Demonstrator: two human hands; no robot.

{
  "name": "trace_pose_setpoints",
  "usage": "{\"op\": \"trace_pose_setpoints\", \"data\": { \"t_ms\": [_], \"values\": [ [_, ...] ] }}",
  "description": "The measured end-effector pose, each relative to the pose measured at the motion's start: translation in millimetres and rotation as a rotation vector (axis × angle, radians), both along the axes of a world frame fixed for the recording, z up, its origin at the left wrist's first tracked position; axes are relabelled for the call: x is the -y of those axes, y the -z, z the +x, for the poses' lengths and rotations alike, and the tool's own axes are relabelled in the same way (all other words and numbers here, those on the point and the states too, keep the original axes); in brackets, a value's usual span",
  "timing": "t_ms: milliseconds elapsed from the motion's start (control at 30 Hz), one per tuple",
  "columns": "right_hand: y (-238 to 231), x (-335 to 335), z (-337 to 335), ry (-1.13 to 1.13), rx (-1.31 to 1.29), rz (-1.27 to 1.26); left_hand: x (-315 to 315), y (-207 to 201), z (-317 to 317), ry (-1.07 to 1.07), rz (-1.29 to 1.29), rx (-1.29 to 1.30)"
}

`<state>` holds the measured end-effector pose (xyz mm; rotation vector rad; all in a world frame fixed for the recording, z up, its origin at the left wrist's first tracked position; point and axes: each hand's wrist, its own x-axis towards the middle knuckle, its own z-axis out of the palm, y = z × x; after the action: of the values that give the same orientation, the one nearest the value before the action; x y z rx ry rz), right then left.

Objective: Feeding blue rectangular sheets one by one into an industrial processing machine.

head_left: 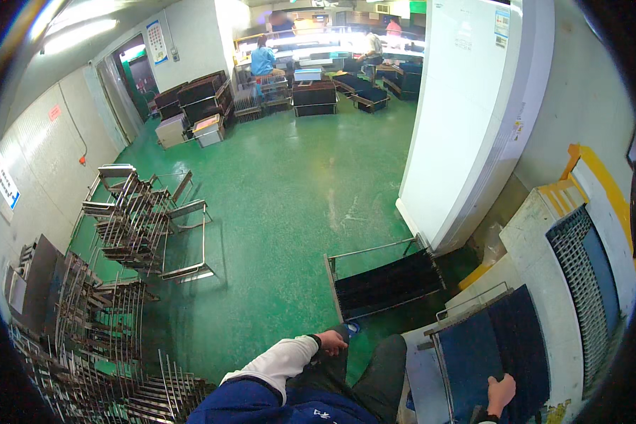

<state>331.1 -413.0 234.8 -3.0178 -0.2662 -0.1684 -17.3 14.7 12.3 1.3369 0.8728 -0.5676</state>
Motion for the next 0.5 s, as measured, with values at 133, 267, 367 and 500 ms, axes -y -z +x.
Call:
{"op": "trace_pose_setpoints", "data": {
  "t_ms": [133,267,367,500],
  "values": [
    [-7.2,-1.8,0.7,0.012,-0.071,-0.051,0.8,-3.3,-1.3,-0.021,-0.028,0.015],
    [0.2,4.0,3.0,0.011,-0.039,-0.017,2.8,-6.8,0.6,-0.010,0.001,0.009],
    [-8.0,-4.1,-2.8,0.012,-0.050,-0.011,2.2,-4.7,-2.6,-0.038,-0.030,0.011],
    [-6.7,-1.9,-2.1,0.001,-0.058,-0.015,2.4,-4.2,-2.3,-0.023,-0.006,0.029]
  ]
}}
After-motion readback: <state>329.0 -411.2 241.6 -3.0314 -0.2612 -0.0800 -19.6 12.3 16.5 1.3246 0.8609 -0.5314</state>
